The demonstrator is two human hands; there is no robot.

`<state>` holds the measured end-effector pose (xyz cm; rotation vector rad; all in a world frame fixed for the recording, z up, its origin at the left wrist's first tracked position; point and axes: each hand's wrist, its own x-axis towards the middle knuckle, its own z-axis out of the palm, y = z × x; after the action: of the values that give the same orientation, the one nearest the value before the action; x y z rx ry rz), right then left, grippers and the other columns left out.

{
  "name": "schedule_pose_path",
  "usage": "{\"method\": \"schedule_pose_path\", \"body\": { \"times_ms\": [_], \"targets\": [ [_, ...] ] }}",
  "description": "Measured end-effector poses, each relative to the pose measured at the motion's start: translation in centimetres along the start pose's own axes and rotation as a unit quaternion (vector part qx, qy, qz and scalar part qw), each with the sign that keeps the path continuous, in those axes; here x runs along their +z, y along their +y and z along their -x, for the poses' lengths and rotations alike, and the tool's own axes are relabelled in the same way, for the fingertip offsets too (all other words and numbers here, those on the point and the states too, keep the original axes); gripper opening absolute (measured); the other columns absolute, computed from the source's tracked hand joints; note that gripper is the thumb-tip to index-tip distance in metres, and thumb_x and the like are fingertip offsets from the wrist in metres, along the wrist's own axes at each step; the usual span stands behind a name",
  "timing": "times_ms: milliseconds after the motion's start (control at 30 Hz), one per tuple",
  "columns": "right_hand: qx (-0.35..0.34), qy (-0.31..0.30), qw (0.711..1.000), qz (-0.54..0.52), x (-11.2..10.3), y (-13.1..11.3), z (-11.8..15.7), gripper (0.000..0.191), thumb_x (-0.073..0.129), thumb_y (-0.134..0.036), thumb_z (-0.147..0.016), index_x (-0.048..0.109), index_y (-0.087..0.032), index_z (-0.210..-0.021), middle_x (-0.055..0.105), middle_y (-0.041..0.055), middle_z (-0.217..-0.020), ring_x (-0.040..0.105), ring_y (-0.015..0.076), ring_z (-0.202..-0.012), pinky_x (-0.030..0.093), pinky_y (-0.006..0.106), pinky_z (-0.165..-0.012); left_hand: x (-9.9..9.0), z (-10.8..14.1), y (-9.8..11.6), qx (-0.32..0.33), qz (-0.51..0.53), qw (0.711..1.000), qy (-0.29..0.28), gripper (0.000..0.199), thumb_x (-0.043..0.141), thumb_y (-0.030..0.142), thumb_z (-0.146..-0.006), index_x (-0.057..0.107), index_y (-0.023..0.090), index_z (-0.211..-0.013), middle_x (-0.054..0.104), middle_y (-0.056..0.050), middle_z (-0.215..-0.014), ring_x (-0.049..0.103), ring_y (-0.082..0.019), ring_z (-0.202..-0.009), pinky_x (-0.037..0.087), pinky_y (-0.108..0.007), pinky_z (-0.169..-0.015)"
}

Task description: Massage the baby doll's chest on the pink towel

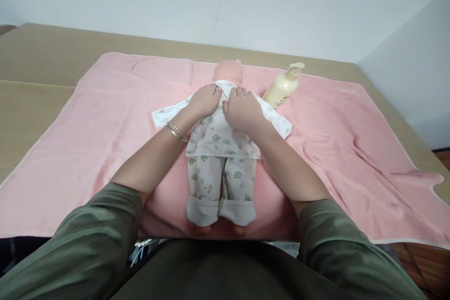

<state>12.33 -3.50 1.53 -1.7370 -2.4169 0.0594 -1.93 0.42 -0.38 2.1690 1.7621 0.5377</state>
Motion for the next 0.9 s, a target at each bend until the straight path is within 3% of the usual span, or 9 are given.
{"method": "schedule_pose_path", "body": {
  "times_ms": [133, 333, 600, 733, 900],
  "targets": [
    [-0.003, -0.024, 0.999, -0.038, -0.4, 0.9, -0.5, 0.059, 0.031, -0.031, -0.109, 0.045, 0.008, -0.150, 0.047, 0.0320, -0.159, 0.046, 0.0401, -0.150, 0.036, 0.052, -0.125, -0.1, 0.3, 0.4, 0.011, -0.035, 0.999, 0.004, 0.048, 0.025, 0.028, -0.106, 0.069, 0.012, -0.117, 0.074, -0.019, -0.125, 0.067, -0.031, -0.118, 0.050, -0.042, -0.106],
    [0.031, 0.003, 0.994, -0.109, 0.6, 3.0, -2.7, 0.060, 0.031, -0.040, -0.110, 0.050, 0.001, -0.148, 0.052, 0.0275, -0.157, 0.052, 0.0367, -0.144, 0.040, 0.051, -0.122, -0.4, 2.1, 2.4, -0.013, -0.090, 0.996, 0.008, 0.037, 0.037, 0.021, -0.100, 0.070, 0.012, -0.114, 0.072, -0.021, -0.119, 0.068, -0.034, -0.115, 0.052, -0.044, -0.099],
    [0.011, -0.013, 1.000, 0.008, -0.6, -0.5, -0.1, 0.055, 0.028, -0.024, -0.107, 0.052, 0.010, -0.144, 0.055, 0.0319, -0.151, 0.051, 0.0412, -0.143, 0.037, 0.050, -0.123, 0.0, -0.4, -0.4, -0.002, -0.005, 1.000, -0.006, 0.050, 0.027, 0.033, -0.105, 0.073, 0.016, -0.105, 0.077, -0.017, -0.120, 0.068, -0.031, -0.113, 0.050, -0.043, -0.104],
    [0.001, -0.021, 1.000, 0.011, -0.7, -0.8, 0.2, 0.051, 0.030, -0.020, -0.105, 0.055, 0.009, -0.138, 0.058, 0.0320, -0.147, 0.053, 0.0399, -0.142, 0.037, 0.048, -0.125, 0.6, -0.5, -0.7, -0.032, 0.026, 0.999, 0.029, 0.053, 0.024, 0.039, -0.107, 0.073, 0.018, -0.107, 0.078, -0.017, -0.118, 0.068, -0.030, -0.114, 0.050, -0.040, -0.104],
    [0.024, -0.005, 0.997, -0.067, 0.7, 0.8, -1.7, 0.064, 0.034, -0.031, -0.106, 0.039, 0.008, -0.156, 0.039, 0.0290, -0.166, 0.034, 0.0385, -0.159, 0.028, 0.052, -0.132, 0.8, 0.0, 0.0, -0.040, 0.025, 0.998, 0.036, 0.051, 0.027, 0.038, -0.107, 0.073, 0.018, -0.110, 0.076, -0.018, -0.120, 0.068, -0.031, -0.117, 0.049, -0.042, -0.107]
  ]
}}
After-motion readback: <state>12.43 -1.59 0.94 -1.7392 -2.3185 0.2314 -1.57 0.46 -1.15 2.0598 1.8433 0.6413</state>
